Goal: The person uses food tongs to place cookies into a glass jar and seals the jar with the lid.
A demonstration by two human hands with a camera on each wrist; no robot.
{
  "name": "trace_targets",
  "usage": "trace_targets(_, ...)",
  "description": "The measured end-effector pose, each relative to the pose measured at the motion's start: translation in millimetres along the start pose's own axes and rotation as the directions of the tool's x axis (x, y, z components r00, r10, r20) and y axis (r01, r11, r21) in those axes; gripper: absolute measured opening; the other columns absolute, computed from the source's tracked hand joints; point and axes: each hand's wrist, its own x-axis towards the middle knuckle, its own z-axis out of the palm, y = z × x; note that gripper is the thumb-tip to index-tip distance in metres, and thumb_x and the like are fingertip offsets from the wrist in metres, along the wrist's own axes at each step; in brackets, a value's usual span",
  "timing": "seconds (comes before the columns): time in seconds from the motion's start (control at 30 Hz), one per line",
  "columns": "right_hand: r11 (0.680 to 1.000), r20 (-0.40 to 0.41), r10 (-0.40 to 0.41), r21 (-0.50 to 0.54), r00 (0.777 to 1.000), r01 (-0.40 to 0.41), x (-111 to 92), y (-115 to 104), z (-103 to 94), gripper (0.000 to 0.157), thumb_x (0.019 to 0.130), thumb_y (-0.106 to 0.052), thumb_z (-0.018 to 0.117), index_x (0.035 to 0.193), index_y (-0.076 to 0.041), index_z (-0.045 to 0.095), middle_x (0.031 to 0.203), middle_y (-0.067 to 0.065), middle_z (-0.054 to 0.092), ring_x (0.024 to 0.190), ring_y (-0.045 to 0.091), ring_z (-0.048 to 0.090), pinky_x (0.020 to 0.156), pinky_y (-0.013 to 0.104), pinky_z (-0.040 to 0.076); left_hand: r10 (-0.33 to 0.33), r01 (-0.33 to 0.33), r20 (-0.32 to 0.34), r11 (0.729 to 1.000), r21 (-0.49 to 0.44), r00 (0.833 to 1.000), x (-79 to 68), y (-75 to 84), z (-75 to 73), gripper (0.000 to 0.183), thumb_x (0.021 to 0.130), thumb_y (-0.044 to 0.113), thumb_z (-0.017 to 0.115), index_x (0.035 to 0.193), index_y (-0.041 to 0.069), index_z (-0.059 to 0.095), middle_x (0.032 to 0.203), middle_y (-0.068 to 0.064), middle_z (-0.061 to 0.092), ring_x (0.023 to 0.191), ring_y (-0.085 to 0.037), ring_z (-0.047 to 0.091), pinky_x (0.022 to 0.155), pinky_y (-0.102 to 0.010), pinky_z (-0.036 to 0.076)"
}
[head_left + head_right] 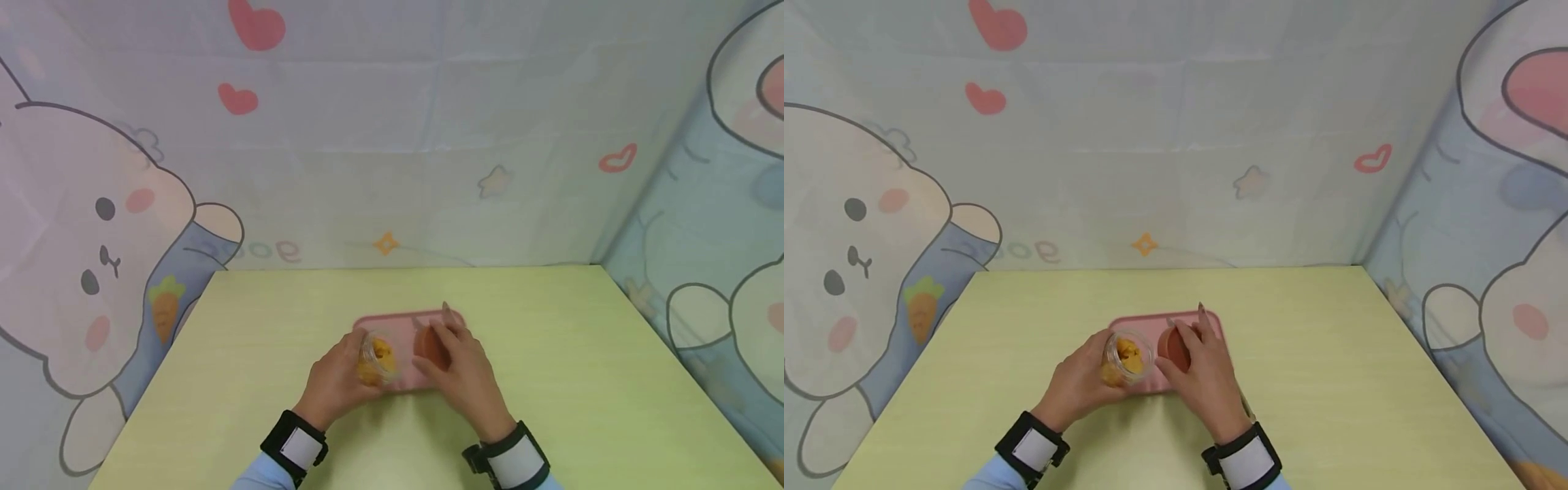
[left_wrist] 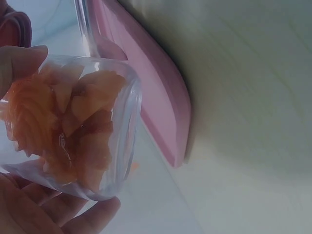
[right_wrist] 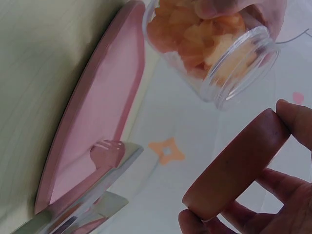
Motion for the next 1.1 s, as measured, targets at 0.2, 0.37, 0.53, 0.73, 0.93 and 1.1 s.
trace_targets(0.2, 0.995, -0.01, -0.098, 0.023, 0.995, 0.098, 3, -8, 4.3, 0.066, 0.08, -0.037, 0.074, 0.134, -0.006, 0.055, 0.144, 0.025, 0.041, 0.131, 0.04, 0.033, 0.084, 0.056, 0.052, 0.031, -0.032, 0.022, 0.999, 0.019, 0.999, 3.4, 7.1, 5.4, 0.078, 0.056, 0.039, 0.084, 0.119, 0.012, 0.047, 0.087, 0.0, 0.06, 0.07, -0.014, 0.055, 0.05, -0.033, 0.046)
trace_targets(0.37, 0.991, -0.012, -0.129, -0.024, 0.992, 0.129, 1, -15, 9.0, 0.072, 0.079, -0.044, 0.072, 0.136, -0.004, 0.053, 0.132, 0.025, 0.054, 0.139, 0.038, 0.017, 0.092, 0.058, 0.046, 0.041, -0.042, 0.052, 0.999, 0.024, 0.998, 5.2, 11.7, 7.5, 0.077, 0.053, 0.035, 0.082, 0.119, 0.014, 0.048, 0.094, -0.001, 0.061, 0.074, -0.015, 0.056, 0.051, -0.035, 0.049)
trace_targets(0.53, 0.988, -0.019, -0.15, -0.04, 0.989, 0.149, -1, -18, 12.4, 0.071, 0.081, -0.044, 0.071, 0.136, -0.004, 0.052, 0.128, 0.023, 0.059, 0.14, 0.039, 0.012, 0.098, 0.062, 0.039, 0.052, -0.053, 0.059, 0.998, 0.026, 0.997, 4.9, 14.5, 9.4, 0.078, 0.053, 0.036, 0.082, 0.119, 0.014, 0.048, 0.099, -0.003, 0.062, 0.078, -0.016, 0.059, 0.055, -0.038, 0.053)
trace_targets(0.73, 0.992, 0.016, -0.128, -0.013, 0.992, 0.128, -2, -21, 15.6, 0.07, 0.082, -0.044, 0.069, 0.137, -0.005, 0.051, 0.134, 0.025, 0.054, 0.127, 0.039, 0.04, 0.089, 0.055, 0.05, 0.065, -0.066, 0.061, 0.998, 0.013, 0.996, 5.8, 19.4, 8.2, 0.073, 0.052, 0.035, 0.082, 0.114, 0.015, 0.05, 0.098, 0.0, 0.061, 0.079, -0.013, 0.057, 0.054, -0.036, 0.052)
trace_targets(0.93, 0.997, 0.03, -0.08, -0.017, 0.996, 0.081, -2, -22, 19.3, 0.07, 0.084, -0.045, 0.068, 0.138, -0.005, 0.049, 0.137, 0.025, 0.051, 0.108, 0.033, 0.055, 0.077, 0.047, 0.056, 0.085, -0.087, 0.052, 0.996, 0.037, 0.995, 6.2, 24.8, 6.1, 0.069, 0.053, 0.033, 0.079, 0.112, 0.015, 0.05, 0.094, 0.002, 0.058, 0.074, -0.011, 0.052, 0.05, -0.031, 0.048)
trace_targets(1.1, 0.998, -0.001, 0.015, -0.068, 1.0, -0.015, -1, -25, 23.2, 0.077, 0.083, -0.054, 0.064, 0.14, -0.006, 0.047, 0.117, 0.028, 0.062, 0.089, 0.027, 0.06, 0.067, 0.041, 0.056, 0.093, -0.097, 0.056, 0.993, 0.07, 0.994, 5.8, 27.8, 7.3, 0.066, 0.053, 0.034, 0.081, 0.109, 0.015, 0.05, 0.095, 0.002, 0.059, 0.075, -0.011, 0.053, 0.051, -0.031, 0.049)
